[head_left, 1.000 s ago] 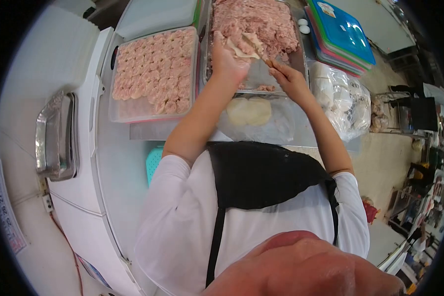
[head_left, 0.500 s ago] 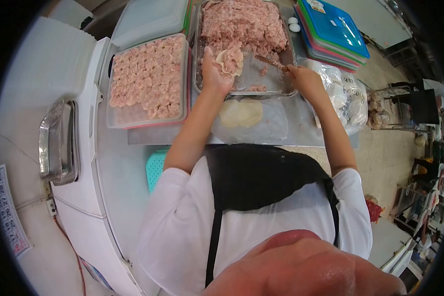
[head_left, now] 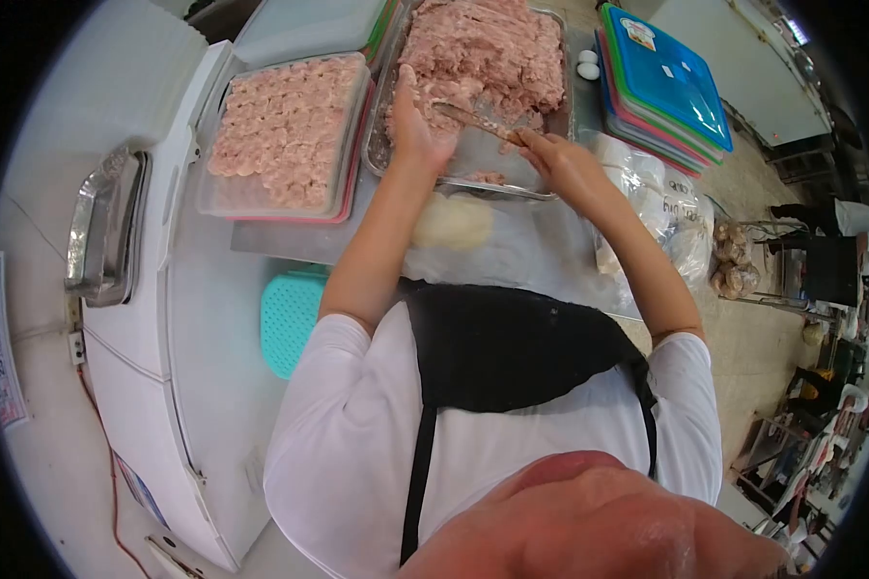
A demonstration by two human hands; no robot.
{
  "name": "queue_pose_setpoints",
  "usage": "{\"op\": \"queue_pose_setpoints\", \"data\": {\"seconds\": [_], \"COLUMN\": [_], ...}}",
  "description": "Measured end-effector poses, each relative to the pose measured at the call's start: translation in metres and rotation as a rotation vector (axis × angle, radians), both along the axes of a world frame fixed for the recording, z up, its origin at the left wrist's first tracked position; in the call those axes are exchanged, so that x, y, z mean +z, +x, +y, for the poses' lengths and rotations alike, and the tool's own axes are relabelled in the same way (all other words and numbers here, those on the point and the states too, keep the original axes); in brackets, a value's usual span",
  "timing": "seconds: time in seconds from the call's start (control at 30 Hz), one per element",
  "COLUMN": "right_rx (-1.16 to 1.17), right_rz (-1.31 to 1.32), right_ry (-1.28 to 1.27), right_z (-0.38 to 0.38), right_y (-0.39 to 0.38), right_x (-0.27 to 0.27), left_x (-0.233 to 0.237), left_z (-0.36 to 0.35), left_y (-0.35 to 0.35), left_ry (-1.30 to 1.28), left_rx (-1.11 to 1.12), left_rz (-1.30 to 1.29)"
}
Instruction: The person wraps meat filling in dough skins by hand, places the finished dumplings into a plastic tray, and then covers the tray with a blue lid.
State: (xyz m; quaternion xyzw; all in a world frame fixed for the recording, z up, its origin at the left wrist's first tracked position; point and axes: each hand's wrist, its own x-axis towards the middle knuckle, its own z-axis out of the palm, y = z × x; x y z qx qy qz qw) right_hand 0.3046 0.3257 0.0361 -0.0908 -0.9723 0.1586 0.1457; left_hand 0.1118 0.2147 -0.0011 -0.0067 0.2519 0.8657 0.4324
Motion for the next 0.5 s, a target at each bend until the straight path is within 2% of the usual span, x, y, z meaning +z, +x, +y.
{"op": "queue_pose_setpoints", "data": {"seconds": [0.1,0.2,0.23,0.3,0.33,0.37,0.43,0.5], "right_rx": [0.035,-0.090,-0.042,-0.035,-0.027,0.001,0.019,0.068], "right_rz": [-0.016,-0.098,-0.133,-0.250,-0.311,-0.230,-0.246,-0.190], "right_ry": [-0.368,-0.479,-0.543,-0.900,-1.078,-1.113,-1.019,-0.875], "right_z": [0.030,0.060,0.061,0.057,0.052,0.051,0.054,0.054], "right_y": [0.013,0.017,0.012,0.011,0.008,0.006,0.008,0.010], "right_x": [0.022,0.002,-0.008,-0.004,0.000,0.000,0.018,0.023], "left_x": [-0.007,0.024,0.028,0.035,0.039,0.041,0.048,0.056], "left_z": [-0.005,-0.012,-0.014,-0.019,-0.021,-0.025,-0.028,-0.031], "left_y": [-0.011,0.012,0.013,0.010,0.006,0.002,0.001,0.005], "left_ry": [0.166,-0.042,-0.102,-0.225,-0.377,-0.537,-0.724,-0.718], "left_rx": [0.051,-0.052,-0.088,-0.154,-0.148,-0.141,-0.087,-0.066], "left_rz": [-0.028,0.388,0.508,0.747,0.969,1.185,1.471,1.563]}}
